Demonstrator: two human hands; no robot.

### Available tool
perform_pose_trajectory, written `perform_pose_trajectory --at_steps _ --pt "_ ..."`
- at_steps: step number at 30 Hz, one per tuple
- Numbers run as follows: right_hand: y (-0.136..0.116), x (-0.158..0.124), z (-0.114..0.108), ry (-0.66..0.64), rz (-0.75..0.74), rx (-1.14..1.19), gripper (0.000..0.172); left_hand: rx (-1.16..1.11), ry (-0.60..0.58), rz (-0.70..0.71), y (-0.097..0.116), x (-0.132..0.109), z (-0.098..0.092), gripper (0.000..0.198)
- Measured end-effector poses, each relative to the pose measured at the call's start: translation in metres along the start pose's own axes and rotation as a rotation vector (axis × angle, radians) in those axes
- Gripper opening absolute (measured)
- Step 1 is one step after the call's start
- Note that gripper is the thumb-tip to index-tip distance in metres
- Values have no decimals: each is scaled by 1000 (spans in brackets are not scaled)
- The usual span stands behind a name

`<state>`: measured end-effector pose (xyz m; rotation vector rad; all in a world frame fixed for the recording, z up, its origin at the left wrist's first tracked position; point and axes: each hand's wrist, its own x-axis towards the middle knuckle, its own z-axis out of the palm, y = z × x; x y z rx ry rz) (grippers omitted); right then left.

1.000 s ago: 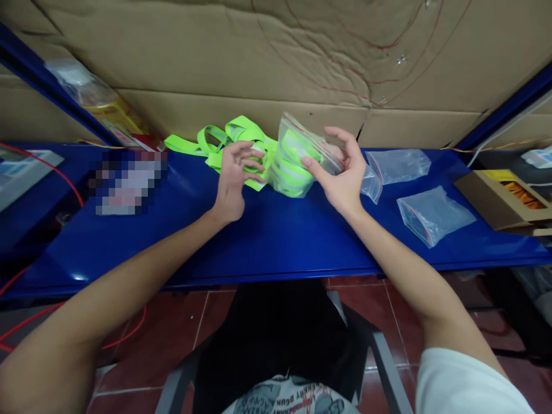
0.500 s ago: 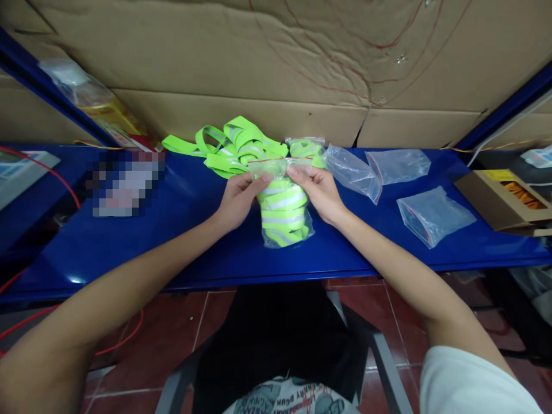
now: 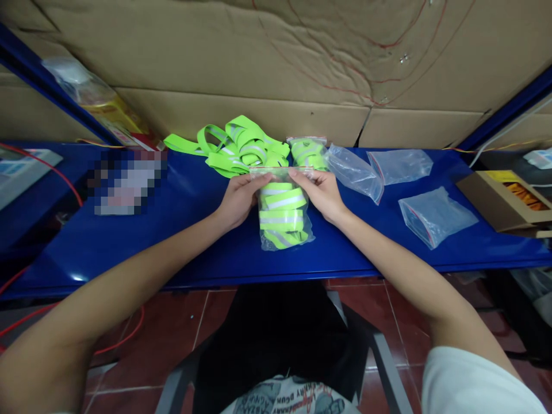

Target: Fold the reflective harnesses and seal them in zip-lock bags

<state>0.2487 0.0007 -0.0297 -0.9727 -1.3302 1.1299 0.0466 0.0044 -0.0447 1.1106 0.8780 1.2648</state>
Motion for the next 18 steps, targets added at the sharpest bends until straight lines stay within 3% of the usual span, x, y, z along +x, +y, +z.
perform_pose_trajectory --at_steps 8,18 --pt "-7 12 -12 111 187 96 36 -31 39 -50 0 6 -5 27" --pt "-5 13 -14 93 290 170 38 17 94 98 0 6 -5 23"
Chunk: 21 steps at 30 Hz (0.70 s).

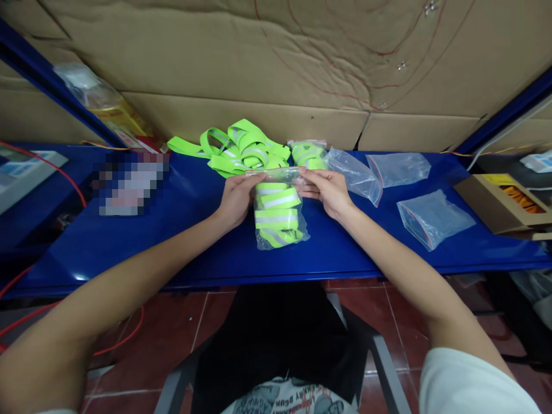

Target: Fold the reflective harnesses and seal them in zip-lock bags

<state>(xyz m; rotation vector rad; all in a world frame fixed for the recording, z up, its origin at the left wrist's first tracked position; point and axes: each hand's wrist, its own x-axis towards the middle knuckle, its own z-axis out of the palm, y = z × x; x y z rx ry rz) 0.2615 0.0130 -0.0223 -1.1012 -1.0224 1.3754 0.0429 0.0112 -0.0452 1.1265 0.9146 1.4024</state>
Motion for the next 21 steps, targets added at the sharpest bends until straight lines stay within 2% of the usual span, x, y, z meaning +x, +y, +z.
perform_pose_trajectory --at_steps 5,14,21 --pt "-2 0 -1 -18 -36 1 43 -12 7 12 -2 0 0 23" --pt "-5 -4 2 0 -158 -50 41 7 -12 50 0 -1 1 25" --pt "-3 -3 1 -52 -87 -37 37 49 -79 136 2 -3 1 29"
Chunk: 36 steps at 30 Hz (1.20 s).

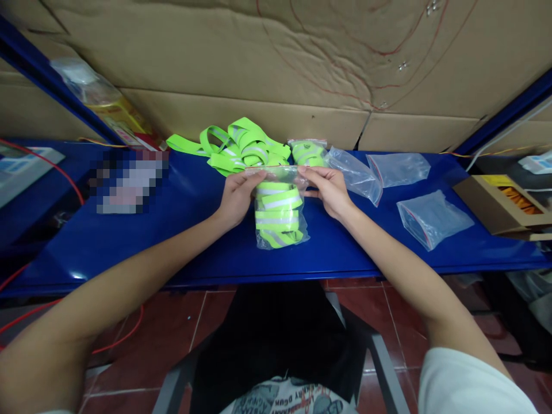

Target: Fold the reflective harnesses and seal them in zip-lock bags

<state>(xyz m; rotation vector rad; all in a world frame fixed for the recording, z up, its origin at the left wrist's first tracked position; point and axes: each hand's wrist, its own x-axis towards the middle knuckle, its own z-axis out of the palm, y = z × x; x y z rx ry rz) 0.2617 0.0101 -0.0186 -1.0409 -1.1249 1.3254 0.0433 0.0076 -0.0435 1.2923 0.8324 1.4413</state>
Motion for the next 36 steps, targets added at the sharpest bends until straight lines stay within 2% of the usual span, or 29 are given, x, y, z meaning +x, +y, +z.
perform_pose_trajectory --at_steps 9,18,31,36 --pt "0 -1 -2 -12 -37 -10 31 5 -5 -32 -3 0 0 33" --pt "2 -1 0 -26 11 -36 40 -26 -89 16 0 0 -1 39" --pt "5 0 0 12 -76 -87 37 21 -153 54 0 -1 -1 41" --pt "9 0 0 -16 -186 -124 32 67 -190 82 8 -3 2 45"
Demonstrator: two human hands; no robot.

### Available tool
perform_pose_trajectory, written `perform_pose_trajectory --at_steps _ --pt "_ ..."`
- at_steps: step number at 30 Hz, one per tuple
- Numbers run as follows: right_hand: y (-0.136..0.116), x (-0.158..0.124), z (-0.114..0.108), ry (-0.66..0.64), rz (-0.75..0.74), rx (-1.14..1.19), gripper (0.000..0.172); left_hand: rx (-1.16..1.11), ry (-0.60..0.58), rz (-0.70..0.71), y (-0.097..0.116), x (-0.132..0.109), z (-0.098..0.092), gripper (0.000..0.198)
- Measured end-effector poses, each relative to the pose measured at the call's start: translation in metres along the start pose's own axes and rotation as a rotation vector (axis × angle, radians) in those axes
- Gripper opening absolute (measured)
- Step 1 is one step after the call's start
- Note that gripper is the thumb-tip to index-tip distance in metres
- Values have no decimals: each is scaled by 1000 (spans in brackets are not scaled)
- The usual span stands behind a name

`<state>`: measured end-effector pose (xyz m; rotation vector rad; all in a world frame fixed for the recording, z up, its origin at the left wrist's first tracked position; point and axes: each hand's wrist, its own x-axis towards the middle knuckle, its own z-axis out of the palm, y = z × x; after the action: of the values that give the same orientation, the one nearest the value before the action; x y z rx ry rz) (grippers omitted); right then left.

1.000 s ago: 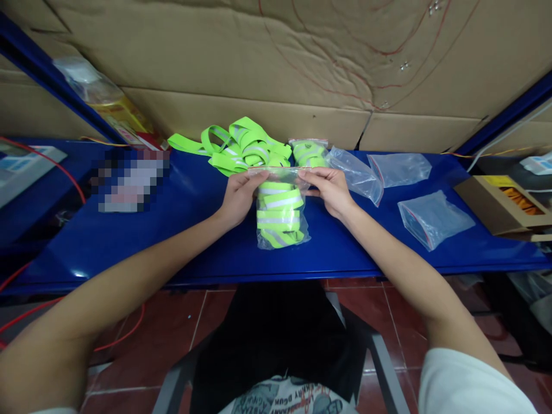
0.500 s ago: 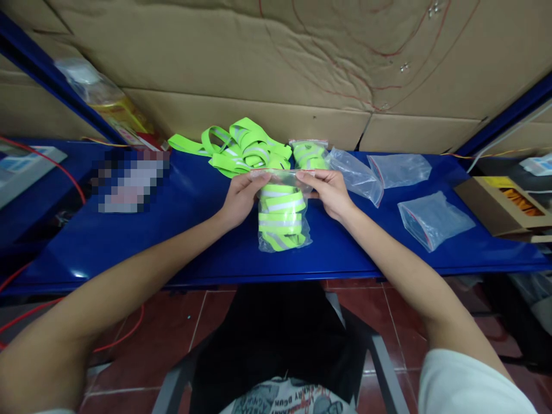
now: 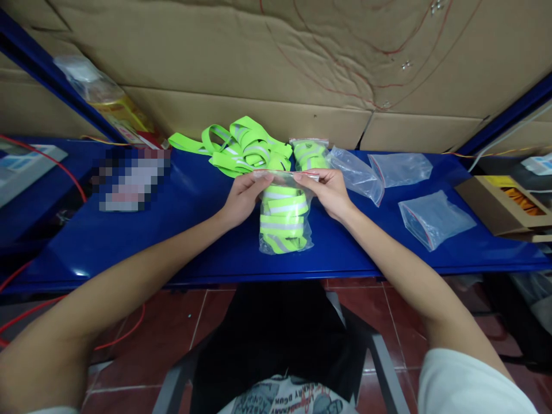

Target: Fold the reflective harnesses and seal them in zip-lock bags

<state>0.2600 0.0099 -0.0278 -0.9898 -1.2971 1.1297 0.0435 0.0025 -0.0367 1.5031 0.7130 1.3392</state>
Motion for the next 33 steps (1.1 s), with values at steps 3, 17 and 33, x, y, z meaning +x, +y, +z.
perform_pose_trajectory --at_steps 3,17,33 --pt "0 -1 0 19 -53 -52 32 29 0 2 3 0 1 49" --pt "-3 -3 1 -46 -69 -78 29 20 -86 48 0 0 1 47" --pt "-2 3 -2 0 75 -23 29 -17 206 -81 2 2 -3 39"
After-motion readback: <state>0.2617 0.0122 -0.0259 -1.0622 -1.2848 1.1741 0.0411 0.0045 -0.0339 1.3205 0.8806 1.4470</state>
